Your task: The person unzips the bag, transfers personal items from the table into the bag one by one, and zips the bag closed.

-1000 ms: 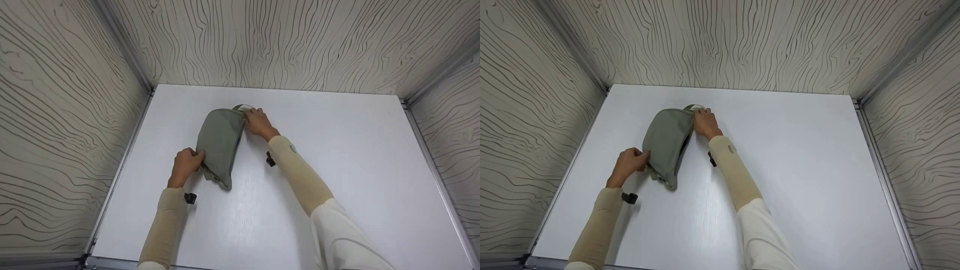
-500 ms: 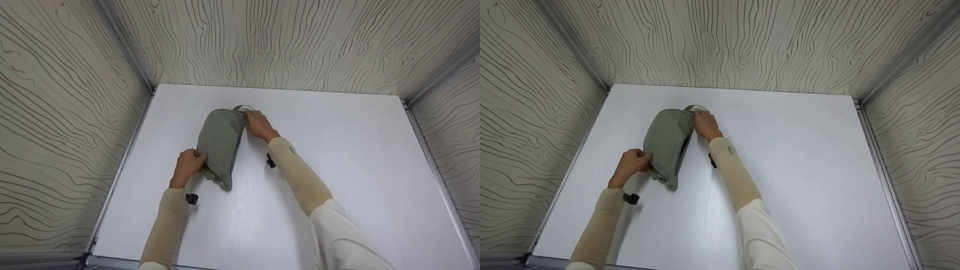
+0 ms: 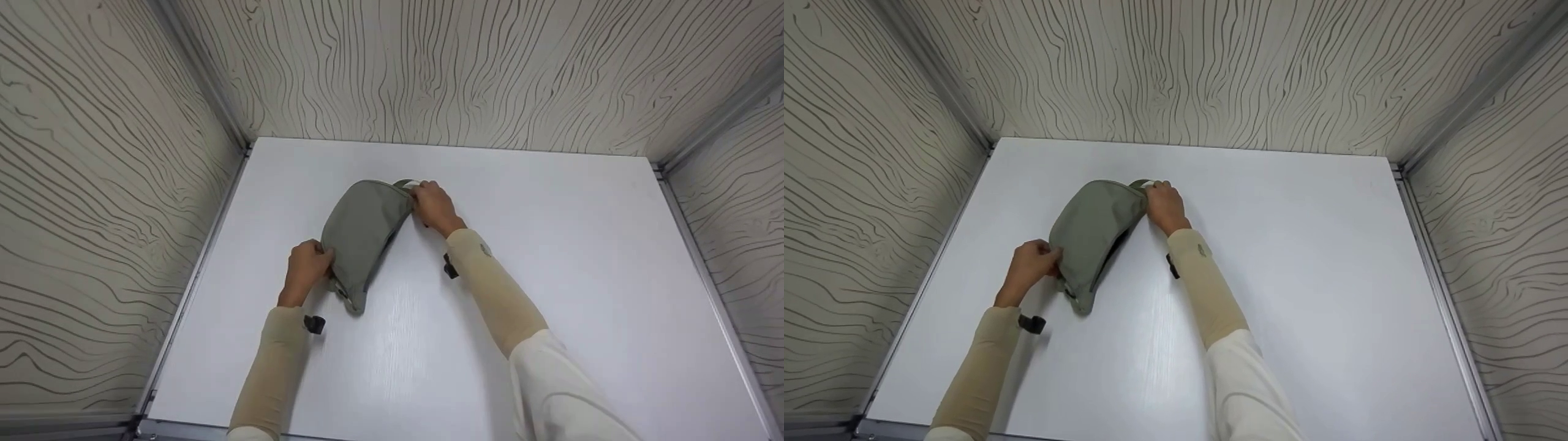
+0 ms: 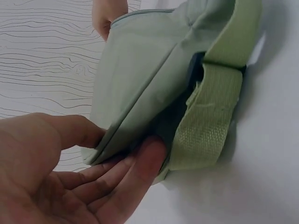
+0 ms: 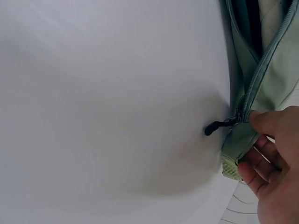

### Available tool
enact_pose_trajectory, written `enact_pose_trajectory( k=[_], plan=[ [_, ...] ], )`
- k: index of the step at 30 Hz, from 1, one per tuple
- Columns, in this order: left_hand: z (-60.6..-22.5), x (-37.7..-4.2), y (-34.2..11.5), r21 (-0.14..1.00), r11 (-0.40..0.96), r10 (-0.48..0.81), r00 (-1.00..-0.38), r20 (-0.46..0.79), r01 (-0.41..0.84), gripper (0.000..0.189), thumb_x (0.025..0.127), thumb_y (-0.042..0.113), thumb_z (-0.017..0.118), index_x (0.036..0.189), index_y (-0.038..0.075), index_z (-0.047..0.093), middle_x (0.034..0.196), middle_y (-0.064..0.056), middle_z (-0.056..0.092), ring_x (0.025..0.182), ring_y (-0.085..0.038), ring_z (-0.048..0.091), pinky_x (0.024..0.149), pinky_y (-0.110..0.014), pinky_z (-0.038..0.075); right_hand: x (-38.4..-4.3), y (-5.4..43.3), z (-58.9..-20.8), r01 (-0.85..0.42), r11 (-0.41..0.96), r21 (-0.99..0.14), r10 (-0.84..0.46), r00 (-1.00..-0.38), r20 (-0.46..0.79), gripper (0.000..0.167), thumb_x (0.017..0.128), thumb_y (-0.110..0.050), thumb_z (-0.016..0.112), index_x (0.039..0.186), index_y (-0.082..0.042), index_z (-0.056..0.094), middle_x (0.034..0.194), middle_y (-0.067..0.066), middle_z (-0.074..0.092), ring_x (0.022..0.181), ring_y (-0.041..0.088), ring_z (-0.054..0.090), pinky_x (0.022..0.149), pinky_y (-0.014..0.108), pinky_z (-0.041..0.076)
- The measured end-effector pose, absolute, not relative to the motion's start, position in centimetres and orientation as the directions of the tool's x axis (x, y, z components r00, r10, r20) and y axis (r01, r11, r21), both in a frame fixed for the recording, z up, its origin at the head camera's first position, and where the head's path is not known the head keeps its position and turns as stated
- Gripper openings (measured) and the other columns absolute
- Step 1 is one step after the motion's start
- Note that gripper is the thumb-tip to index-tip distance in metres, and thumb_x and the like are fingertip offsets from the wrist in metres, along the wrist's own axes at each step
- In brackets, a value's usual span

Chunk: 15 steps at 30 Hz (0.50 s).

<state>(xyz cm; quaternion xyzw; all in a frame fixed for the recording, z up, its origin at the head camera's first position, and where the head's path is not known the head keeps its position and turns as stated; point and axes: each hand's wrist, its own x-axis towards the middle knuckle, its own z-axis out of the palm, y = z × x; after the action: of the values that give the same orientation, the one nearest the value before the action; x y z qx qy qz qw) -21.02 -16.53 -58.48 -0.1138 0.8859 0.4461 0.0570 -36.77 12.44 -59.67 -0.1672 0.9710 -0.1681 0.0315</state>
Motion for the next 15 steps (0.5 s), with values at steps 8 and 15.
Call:
enact_pose_trajectory(
  k=[8, 15],
  plan=[
    [-58.3, -21.3, -16.0, 0.795, 0.548, -0.162, -0.966, -0.204, -0.26, 0.026, 0.099, 0.021, 0.066, 0.107, -0.003, 0.068, 0.088, -0.013, 0.071, 0.069, -0.018, 0.066, 0.06, -0.026, 0.051, -36.4, 13.8, -59.6, -0.275, 0.863, -0.425, -0.306, -0.952, -0.004, 0.021, 0.108, -0.013, 0.059, 0.116, -0.001, 0.074, 0.112, 0.016, 0.072, 0.112, 0.032, 0.065, 0.1, 0.047, 0.053],
    [-58.2, -22.1, -15.9, 0.799, 0.557, -0.177, -0.972, -0.154, -0.228, 0.028, 0.1, 0.02, 0.064, 0.111, -0.005, 0.069, 0.088, -0.013, 0.071, 0.067, -0.017, 0.064, 0.06, -0.026, 0.05, -35.8, 15.2, -59.3, -0.286, 0.845, -0.452, -0.311, -0.95, 0.019, 0.021, 0.107, -0.013, 0.06, 0.119, -0.001, 0.073, 0.112, 0.015, 0.072, 0.109, 0.031, 0.066, 0.098, 0.046, 0.053]
  ],
)
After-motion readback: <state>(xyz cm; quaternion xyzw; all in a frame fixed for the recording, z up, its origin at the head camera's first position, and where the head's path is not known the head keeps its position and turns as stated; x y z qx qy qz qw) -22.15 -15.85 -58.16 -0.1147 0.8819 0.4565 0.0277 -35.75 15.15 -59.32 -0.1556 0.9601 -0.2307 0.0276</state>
